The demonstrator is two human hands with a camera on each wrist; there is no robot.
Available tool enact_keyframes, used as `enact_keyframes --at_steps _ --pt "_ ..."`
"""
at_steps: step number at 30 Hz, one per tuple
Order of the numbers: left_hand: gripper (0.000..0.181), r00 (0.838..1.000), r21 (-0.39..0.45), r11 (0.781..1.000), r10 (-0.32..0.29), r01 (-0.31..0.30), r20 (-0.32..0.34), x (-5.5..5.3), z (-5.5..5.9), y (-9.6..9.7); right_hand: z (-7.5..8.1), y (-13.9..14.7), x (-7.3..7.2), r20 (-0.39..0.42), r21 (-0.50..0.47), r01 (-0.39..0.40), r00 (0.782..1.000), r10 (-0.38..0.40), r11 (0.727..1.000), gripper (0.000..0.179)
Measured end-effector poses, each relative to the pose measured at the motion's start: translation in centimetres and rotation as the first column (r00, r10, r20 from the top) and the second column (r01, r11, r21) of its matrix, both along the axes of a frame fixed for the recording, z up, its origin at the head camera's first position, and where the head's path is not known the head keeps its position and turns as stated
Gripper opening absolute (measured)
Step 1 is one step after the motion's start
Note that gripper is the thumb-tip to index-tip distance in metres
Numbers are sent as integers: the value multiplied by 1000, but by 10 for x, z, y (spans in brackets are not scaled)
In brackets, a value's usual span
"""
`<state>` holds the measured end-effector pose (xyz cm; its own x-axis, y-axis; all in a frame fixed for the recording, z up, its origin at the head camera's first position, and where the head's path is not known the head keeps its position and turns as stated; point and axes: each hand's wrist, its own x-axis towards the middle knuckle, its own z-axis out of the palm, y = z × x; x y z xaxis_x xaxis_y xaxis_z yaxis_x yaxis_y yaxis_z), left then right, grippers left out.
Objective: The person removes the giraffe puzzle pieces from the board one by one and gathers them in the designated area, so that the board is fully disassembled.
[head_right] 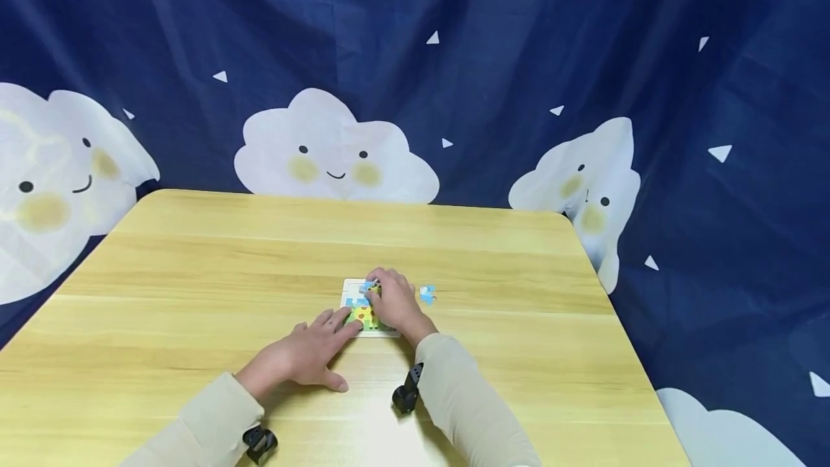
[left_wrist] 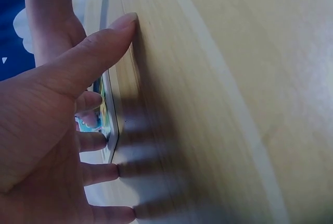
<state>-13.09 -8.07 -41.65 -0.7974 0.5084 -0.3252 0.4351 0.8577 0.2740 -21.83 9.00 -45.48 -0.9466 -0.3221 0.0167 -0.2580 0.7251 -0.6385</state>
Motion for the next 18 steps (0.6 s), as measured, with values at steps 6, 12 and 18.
enact_keyframes --at_steps 6,12,18 --pt "97 1000 12 1000 5 -5 1 0 0 -2 2 7 -3 11 -96 99 995 -98 990 14" --pt "97 1000 32 999 16 -16 0 1 -2 -4 4 29 -3 -30 -119 132 990 -137 984 18" --pt "97 1000 47 999 15 -14 -8 2 -3 -4 13 59 -4 -36 -128 174 983 -180 976 17"
